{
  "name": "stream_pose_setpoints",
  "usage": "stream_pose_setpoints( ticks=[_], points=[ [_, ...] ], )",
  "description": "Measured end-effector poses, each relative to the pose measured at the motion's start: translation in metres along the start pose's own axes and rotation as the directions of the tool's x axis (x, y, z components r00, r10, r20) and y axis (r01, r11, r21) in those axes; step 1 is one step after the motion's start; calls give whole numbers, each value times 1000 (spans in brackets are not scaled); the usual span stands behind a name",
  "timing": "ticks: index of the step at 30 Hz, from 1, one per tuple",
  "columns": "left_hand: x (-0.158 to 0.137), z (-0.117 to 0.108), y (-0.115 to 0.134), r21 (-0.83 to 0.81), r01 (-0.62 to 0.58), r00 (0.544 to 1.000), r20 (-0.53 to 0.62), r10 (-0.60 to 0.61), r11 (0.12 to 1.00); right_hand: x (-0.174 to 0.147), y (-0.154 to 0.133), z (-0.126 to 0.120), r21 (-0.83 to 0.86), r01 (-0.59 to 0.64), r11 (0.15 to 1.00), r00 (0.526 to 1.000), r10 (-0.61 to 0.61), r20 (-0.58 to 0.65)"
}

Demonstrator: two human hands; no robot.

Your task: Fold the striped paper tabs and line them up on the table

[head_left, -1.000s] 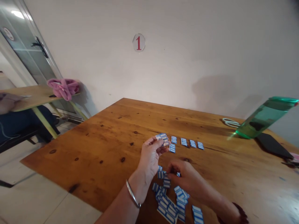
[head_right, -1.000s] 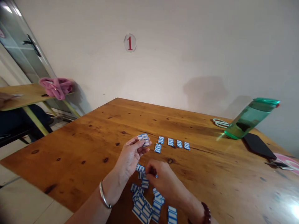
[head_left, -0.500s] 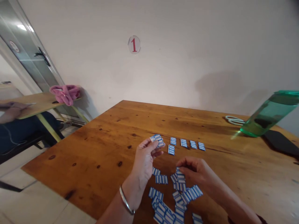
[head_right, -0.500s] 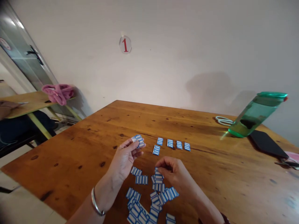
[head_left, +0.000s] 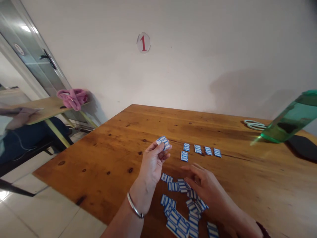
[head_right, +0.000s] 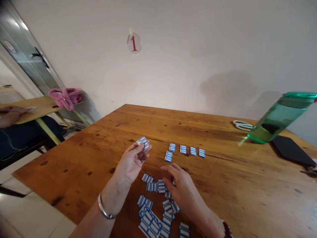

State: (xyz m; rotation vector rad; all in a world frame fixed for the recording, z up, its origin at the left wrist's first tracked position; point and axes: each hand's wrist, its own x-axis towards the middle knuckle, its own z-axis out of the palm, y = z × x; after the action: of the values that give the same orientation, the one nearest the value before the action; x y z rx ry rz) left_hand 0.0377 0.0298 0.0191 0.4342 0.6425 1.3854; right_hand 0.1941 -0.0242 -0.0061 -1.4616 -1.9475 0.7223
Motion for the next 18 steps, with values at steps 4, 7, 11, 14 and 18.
stream_pose_setpoints(
  ticks=[4,7,11,14,18],
  points=[
    [0,0,0,5,30,999,-14,-30,1000,-11,-21,2,-70,143,987,971,-127,200],
    [1,0,0,5,55,998,-27,-55,998,-25,-33,7,-214,164,963,949,-95,299],
    [1,2,0,20,69,997,-26,-69,997,-41,-38,20,-428,129,895,940,27,340],
    [0,3,-1,33,77,997,-15,-76,997,-42,-37,28,-445,72,892,945,82,317],
    [0,2,-2,35,71,998,-6,-70,997,-26,-34,35,-404,-45,913,965,145,218]
  ],
)
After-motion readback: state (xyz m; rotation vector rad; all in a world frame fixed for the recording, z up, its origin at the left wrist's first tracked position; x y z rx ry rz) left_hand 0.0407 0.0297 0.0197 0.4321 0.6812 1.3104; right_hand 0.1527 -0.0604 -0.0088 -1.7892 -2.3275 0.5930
